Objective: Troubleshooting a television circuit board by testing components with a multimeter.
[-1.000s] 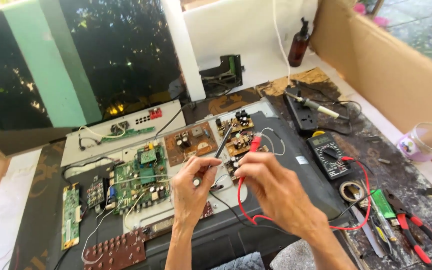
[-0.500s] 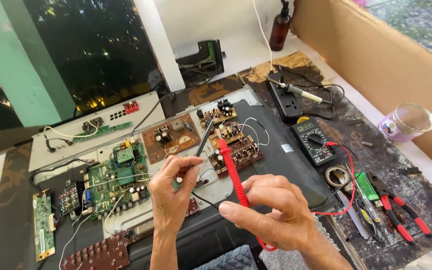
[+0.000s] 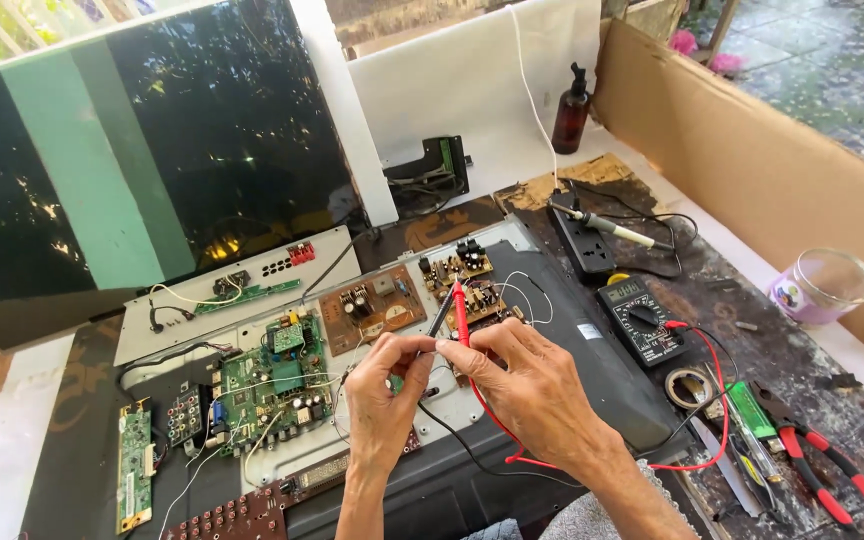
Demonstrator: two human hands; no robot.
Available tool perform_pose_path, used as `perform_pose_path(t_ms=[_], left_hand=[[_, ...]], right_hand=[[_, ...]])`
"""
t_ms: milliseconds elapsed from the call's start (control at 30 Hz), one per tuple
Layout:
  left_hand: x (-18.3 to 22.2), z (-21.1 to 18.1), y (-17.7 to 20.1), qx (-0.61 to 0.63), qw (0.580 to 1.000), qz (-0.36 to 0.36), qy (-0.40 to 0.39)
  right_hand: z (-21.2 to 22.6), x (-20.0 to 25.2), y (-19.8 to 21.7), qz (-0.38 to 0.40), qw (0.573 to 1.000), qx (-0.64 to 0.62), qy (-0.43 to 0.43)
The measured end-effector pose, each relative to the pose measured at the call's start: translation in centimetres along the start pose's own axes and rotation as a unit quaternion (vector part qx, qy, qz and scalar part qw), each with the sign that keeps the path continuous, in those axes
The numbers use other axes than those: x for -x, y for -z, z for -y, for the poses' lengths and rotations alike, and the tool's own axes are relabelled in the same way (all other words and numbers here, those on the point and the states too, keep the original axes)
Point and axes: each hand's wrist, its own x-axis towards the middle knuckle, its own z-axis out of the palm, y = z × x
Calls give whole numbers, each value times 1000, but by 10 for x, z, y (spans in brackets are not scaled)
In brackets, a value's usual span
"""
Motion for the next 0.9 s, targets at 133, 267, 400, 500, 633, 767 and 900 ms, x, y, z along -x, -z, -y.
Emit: perform_pose_path(t_ms=[133,267,400,500,633,767,900], left_hand=[[5,-8,3,-6,1000,12,10],[-2,-10,4,-7,1000,8,12],[-1,-7,5,-34,999,-3,4],[2,-11,5,-39,999,-19,-5],[3,-8,9,-44,999,-27,-13],[5,-7,14,54,997,7,46],[5,-6,16,170,981,38,87]], right_hand=[[9,3,8,-2,999,-30,-18],[9,-2,16,-46,996,-71,-16],[6,1,17,-86,992,-80,-50],[0,10,13,-83,990,-25,-114],[-8,10,17,-49,988,-33,-142],[-18,12,16,26,987,-46,-152],[-25,11,16,34,989,-48,-138]])
